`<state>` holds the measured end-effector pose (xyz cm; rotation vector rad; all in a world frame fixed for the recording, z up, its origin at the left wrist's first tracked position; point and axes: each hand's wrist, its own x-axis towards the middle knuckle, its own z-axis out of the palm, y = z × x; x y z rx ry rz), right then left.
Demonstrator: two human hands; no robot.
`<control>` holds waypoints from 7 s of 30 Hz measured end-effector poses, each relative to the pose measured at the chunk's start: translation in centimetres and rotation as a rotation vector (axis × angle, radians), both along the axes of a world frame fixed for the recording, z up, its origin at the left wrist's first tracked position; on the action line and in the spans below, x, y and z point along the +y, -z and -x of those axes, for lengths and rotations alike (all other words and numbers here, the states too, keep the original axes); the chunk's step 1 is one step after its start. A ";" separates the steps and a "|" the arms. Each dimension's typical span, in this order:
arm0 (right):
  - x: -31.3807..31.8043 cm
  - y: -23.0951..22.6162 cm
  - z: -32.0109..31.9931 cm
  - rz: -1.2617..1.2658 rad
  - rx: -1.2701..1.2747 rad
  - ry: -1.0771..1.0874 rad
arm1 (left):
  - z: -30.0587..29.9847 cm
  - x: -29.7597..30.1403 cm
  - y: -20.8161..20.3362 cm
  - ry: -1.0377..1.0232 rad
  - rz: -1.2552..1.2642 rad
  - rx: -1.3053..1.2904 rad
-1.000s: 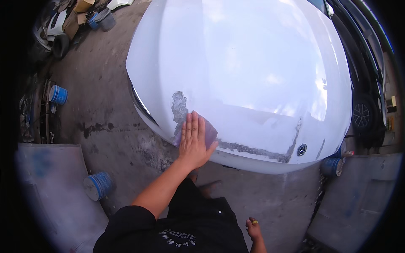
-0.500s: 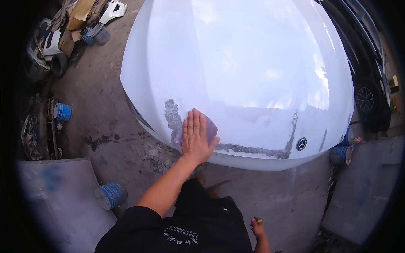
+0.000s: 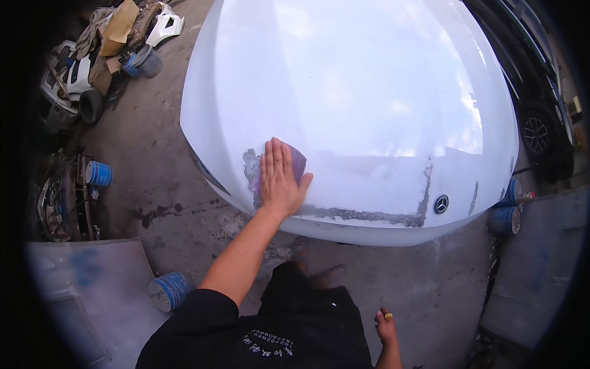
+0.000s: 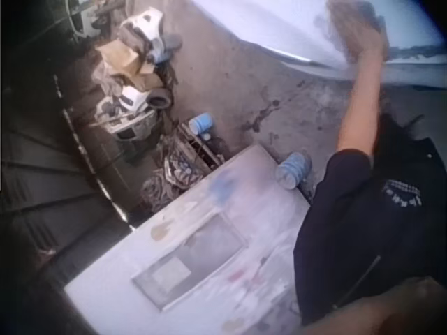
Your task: The person retrieves a sanding block and sands the hood of a white Mercedes-Benz. They rub the sanding block over several areas of the hood, including around the emblem and near the headlights, to smooth the surface.
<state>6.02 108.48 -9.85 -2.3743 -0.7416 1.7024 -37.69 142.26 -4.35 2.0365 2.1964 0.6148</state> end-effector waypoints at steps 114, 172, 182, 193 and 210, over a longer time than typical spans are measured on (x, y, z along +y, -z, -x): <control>-2.2 -2.0 -5.1 -0.132 -0.135 -0.191 | -11.5 2.3 -1.3 0.078 0.033 0.077; -1.3 2.2 -8.0 -0.081 -0.117 -0.278 | -8.6 -4.4 2.4 0.099 0.019 -0.059; -0.3 -1.0 -4.7 -0.111 -0.084 -0.113 | 4.1 4.7 -0.4 -0.232 -0.009 0.070; -0.4 1.4 -4.0 -0.147 -0.099 -0.149 | 11.1 9.0 -2.7 -0.191 0.110 0.086; 2.5 -2.1 1.2 -0.143 -0.092 -0.028 | 8.9 9.7 -2.7 -0.240 0.082 0.085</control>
